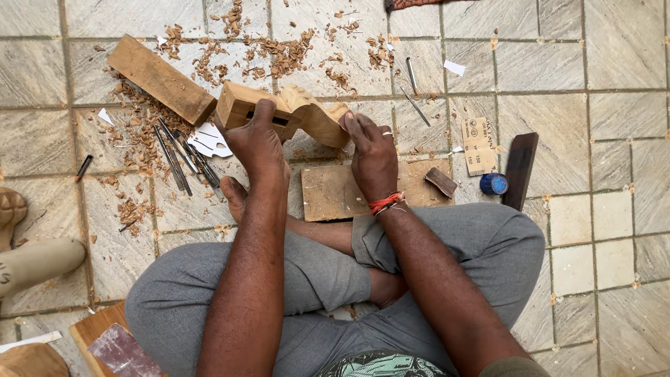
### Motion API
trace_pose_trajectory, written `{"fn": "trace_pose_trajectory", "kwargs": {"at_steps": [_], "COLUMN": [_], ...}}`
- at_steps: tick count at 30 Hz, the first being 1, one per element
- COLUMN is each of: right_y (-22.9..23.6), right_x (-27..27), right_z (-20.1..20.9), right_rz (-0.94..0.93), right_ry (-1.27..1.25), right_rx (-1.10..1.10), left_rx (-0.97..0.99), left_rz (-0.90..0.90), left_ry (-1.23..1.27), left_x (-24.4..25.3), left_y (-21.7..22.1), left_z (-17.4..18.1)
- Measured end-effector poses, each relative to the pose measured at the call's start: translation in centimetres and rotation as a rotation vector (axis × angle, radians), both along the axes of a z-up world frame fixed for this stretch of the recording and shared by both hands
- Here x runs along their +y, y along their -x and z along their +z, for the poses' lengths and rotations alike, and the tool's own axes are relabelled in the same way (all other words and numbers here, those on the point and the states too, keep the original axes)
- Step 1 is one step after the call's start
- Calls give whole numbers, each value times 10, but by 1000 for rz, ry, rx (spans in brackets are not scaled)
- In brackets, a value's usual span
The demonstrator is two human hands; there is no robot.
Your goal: The person sits cross-legged on a tiled floor and carves a wooden object using a chisel and sandpaper. They alternate between carving details and smoothing the surface, surrounded by wood shavings and tools.
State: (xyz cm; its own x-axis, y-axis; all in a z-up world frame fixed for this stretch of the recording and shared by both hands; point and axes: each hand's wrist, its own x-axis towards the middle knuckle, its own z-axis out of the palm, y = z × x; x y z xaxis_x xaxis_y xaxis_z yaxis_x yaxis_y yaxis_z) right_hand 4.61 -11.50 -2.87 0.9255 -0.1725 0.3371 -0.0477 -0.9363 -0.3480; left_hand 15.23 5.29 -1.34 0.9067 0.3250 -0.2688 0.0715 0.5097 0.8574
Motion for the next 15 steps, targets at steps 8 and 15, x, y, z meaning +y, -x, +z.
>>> {"fn": "trace_pose_trajectory", "kwargs": {"at_steps": [8, 15], "right_y": [-12, -19], "right_x": [0, -6], "right_z": [6, -2], "right_rz": [82, 43], "right_ry": [6, 91], "right_rx": [-28, 180], "left_rx": [-33, 23], "left_rz": [60, 43], "left_ry": [55, 13], "left_x": [-1, -2], "left_y": [-2, -6], "left_z": [-4, 0]}}
